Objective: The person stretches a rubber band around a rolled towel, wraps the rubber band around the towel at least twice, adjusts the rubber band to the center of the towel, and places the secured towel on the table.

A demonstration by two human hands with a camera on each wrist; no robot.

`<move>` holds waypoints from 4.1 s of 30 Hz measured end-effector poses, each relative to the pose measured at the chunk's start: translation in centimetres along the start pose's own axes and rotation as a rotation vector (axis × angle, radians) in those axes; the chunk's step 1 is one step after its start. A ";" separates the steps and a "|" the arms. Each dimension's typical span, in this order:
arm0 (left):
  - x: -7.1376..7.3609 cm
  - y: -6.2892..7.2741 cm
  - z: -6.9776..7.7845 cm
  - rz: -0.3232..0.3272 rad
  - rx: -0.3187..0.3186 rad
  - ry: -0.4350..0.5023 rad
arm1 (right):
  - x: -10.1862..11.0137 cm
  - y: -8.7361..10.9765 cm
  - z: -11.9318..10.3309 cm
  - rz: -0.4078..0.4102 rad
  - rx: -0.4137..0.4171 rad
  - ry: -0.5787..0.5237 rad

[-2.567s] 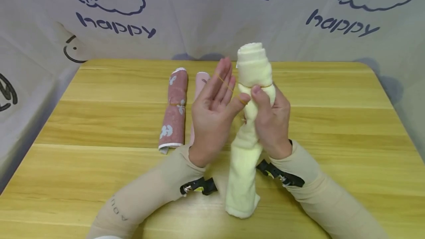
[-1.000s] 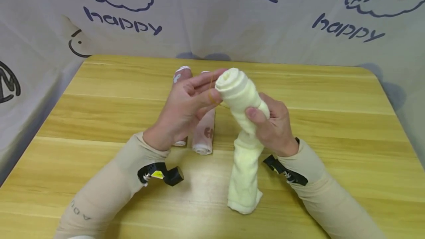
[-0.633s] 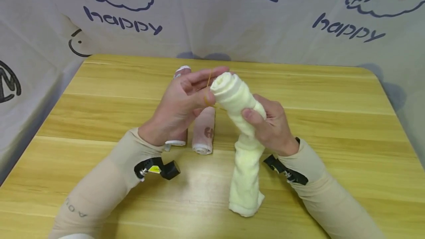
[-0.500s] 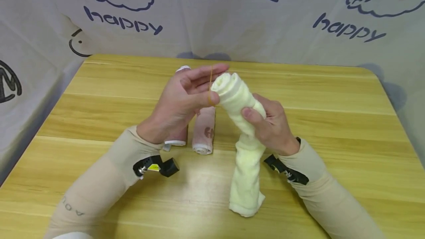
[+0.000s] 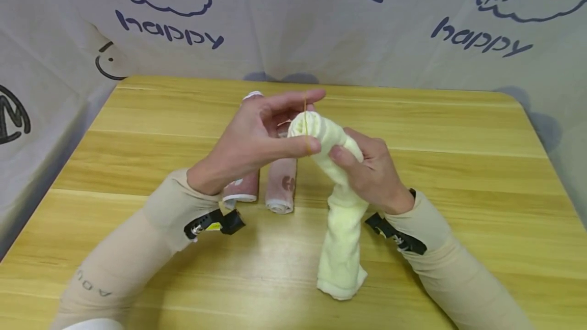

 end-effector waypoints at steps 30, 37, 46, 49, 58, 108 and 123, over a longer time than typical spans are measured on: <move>-1.0 -0.2 2.6 -0.307 -0.560 -0.709 | -0.8 0.0 0.5 -0.107 -0.076 0.259; -0.9 -0.5 2.1 -0.362 -0.454 -0.698 | -0.6 0.0 0.8 -0.119 -0.106 0.320; -0.7 -0.9 1.8 -0.313 -0.442 -0.640 | -0.4 -0.2 0.9 -0.115 -0.126 0.337; -0.8 -0.9 1.9 -0.295 -0.460 -0.638 | -0.3 -0.2 0.9 -0.105 -0.123 0.341; -0.9 -0.9 2.0 -0.260 -0.534 -0.657 | -0.3 -0.3 0.6 -0.096 -0.085 0.348; 1.3 -1.9 -1.5 0.057 -0.108 -0.268 | -0.1 -1.1 -2.6 0.040 0.200 0.245; 1.8 -1.8 -2.9 0.079 -0.084 -0.264 | -1.2 -0.7 -3.1 -0.023 0.365 0.324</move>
Point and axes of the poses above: each hand's wrist, its own y-axis away from the middle knuckle, its own x-axis out of the back of the hand, z = x × y, the point moved 7 cm from there along -y, towards the middle knuckle, and after that the axes turned 15 degrees about z, right-handed, at the moved point
